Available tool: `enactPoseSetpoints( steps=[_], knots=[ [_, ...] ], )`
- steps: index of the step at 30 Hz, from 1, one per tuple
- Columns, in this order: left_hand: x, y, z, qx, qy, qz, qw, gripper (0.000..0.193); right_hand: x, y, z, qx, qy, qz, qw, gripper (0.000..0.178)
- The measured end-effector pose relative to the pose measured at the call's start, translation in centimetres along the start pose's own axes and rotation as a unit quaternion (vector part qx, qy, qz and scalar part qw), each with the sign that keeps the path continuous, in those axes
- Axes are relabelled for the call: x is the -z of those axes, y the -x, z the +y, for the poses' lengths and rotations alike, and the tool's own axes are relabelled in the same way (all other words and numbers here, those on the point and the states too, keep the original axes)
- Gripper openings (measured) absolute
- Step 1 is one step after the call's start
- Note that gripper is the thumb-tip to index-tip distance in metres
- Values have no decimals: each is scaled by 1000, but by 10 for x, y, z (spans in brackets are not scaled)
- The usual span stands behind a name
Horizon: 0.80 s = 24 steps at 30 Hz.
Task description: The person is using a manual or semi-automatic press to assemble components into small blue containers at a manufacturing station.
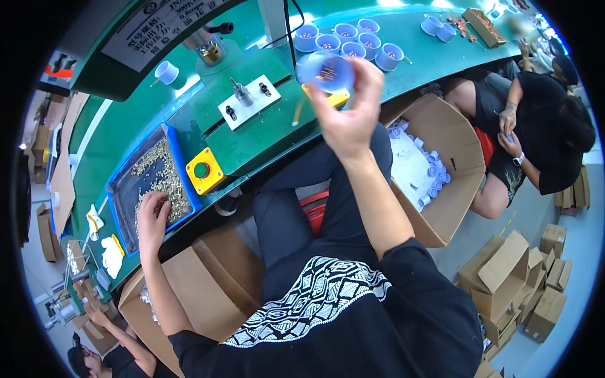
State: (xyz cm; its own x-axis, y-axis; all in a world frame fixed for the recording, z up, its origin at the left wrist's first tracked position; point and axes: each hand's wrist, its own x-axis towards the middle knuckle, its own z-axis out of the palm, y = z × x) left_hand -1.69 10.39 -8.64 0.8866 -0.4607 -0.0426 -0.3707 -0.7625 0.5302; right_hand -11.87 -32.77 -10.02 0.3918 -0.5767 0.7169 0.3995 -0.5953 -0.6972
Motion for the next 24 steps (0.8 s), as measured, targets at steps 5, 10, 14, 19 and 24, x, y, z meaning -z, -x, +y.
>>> enactPoseSetpoints(
  steps=[5,10,14,19,24],
  knots=[
    [-13,-4,9,-69,-44,29,996,20,-66,-5,-31,72,-39,-101,991,70],
    [-14,-6,22,-57,-27,25,998,12,-78,-5,-34,174,31,-109,978,65],
    [-13,-9,20,-58,-21,37,997,8,-81,-14,-39,137,44,-135,980,63],
    [-15,-7,7,-106,8,102,989,10,-75,-20,-57,8,92,-256,962,60],
    [-13,-12,12,-150,-39,161,975,13,-10,-5,-4,71,137,-151,976,36]
  ],
)
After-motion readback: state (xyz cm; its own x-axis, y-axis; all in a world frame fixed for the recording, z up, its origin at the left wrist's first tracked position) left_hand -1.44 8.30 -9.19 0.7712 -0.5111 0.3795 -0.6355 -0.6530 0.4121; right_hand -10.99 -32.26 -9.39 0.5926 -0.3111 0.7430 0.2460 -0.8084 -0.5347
